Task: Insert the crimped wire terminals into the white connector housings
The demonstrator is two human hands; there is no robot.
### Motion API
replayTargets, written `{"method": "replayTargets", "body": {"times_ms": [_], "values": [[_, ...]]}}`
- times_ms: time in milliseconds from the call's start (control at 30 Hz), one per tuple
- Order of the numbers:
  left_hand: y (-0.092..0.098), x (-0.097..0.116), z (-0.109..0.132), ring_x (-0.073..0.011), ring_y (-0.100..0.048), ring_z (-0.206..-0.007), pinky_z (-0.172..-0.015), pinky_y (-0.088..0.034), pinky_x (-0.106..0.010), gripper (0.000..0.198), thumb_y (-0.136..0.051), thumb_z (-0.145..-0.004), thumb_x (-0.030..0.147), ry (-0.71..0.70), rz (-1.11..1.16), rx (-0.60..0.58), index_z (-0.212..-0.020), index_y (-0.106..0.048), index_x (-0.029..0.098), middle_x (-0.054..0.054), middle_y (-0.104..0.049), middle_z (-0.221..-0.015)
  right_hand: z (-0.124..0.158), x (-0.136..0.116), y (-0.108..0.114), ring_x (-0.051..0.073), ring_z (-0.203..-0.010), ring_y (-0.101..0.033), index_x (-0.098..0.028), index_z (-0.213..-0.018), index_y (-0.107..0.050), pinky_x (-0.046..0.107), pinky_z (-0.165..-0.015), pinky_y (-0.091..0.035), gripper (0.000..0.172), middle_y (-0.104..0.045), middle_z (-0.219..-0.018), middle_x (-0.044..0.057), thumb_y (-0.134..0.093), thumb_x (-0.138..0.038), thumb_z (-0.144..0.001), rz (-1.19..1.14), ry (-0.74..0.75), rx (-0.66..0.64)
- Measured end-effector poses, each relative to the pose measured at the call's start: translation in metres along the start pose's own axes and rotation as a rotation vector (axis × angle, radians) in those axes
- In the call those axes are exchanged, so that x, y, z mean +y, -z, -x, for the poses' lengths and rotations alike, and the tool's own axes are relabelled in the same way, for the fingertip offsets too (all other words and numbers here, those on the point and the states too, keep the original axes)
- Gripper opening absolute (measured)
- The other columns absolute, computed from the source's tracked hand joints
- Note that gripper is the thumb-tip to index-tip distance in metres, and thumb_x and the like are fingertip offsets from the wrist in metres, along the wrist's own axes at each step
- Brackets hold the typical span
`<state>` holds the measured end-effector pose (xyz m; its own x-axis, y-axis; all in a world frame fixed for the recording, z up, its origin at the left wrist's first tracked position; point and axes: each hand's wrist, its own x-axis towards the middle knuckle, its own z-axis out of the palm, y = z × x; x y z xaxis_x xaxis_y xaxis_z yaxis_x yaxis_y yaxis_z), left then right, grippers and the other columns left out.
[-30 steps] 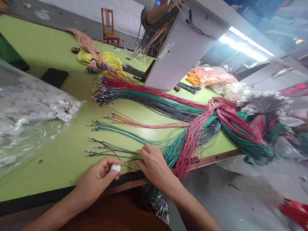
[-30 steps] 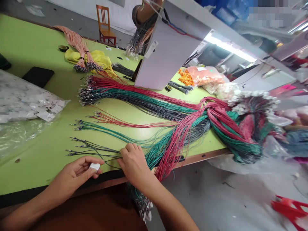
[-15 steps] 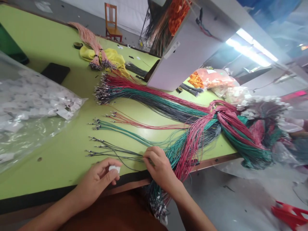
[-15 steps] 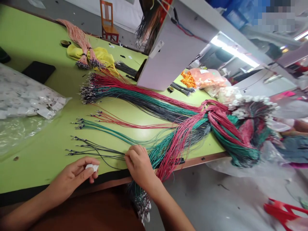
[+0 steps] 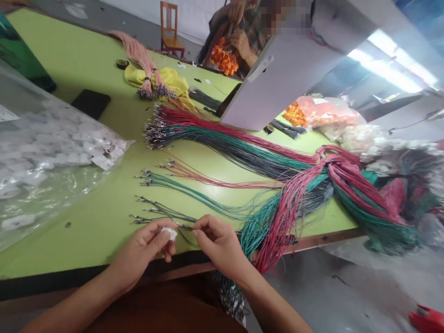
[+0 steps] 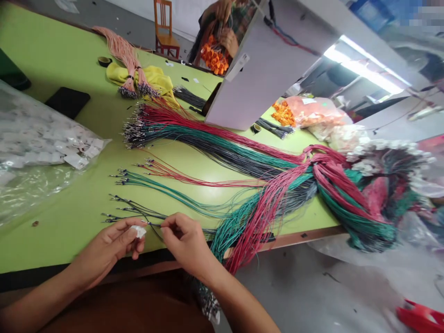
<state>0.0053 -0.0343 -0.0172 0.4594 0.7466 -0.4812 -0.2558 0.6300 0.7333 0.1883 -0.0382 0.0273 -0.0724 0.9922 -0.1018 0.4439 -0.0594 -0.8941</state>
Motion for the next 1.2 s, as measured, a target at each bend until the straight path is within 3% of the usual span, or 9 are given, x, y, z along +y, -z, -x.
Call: {"method": "replayTargets", "body": {"times_ms": [267, 500, 667, 833, 1200], "values": [[-0.002, 0.003, 0.000, -0.0134, -0.056, -0.066, -0.061, -0.045, -0.026, 0.029, -0.062, -0.084, 0.040, 0.027, 0.036, 0.013, -0.102, -0.056, 0.019, 0.001, -0.062, -0.069, 0.003, 0.007, 0.005, 0.009, -0.050, -0.045, -0.018, -0.075, -0.068, 0.022, -0.051, -0.036, 0.014, -0.053, -0.056, -0.002, -0.056, -0.016, -0.081, 0.218, 0.184, 0.056], [0.000, 0.002, -0.001, -0.0135, -0.057, -0.066, -0.062, -0.046, -0.027, 0.027, -0.060, -0.085, 0.039, 0.017, 0.020, 0.004, -0.101, -0.053, 0.019, 0.001, -0.062, -0.071, 0.003, 0.005, 0.002, 0.011, -0.061, -0.056, -0.017, -0.072, -0.063, 0.023, -0.062, -0.043, 0.016, -0.064, -0.066, 0.001, -0.053, -0.013, -0.083, 0.183, 0.258, -0.032], [-0.002, 0.003, 0.000, -0.0138, -0.057, -0.066, -0.062, -0.046, -0.027, 0.030, -0.061, -0.084, 0.041, 0.027, -0.005, 0.007, -0.101, -0.053, 0.018, 0.000, -0.063, -0.071, 0.000, 0.003, 0.002, 0.012, -0.067, -0.060, -0.018, -0.071, -0.063, 0.025, -0.070, -0.045, 0.018, -0.068, -0.070, 0.001, -0.051, -0.009, -0.081, 0.194, 0.215, -0.129], [-0.002, 0.003, 0.000, -0.0129, -0.056, -0.061, -0.061, -0.046, -0.027, 0.030, -0.062, -0.082, 0.043, 0.012, -0.135, 0.001, -0.097, -0.055, 0.017, 0.001, -0.062, -0.066, 0.000, 0.001, 0.000, 0.012, -0.065, -0.060, -0.018, -0.070, -0.064, 0.024, -0.069, -0.046, 0.020, -0.069, -0.070, 0.001, -0.050, -0.010, -0.082, 0.201, 0.212, -0.172], [-0.005, 0.003, -0.001, -0.0122, -0.056, -0.058, -0.058, -0.047, -0.025, 0.030, -0.061, -0.082, 0.044, -0.024, -0.226, 0.022, -0.093, -0.057, 0.016, 0.002, -0.061, -0.064, 0.005, 0.000, -0.009, 0.010, -0.061, -0.057, -0.017, -0.075, -0.059, 0.019, -0.061, -0.043, 0.013, -0.063, -0.068, 0.000, -0.050, -0.014, -0.084, 0.203, 0.126, -0.160]]}}
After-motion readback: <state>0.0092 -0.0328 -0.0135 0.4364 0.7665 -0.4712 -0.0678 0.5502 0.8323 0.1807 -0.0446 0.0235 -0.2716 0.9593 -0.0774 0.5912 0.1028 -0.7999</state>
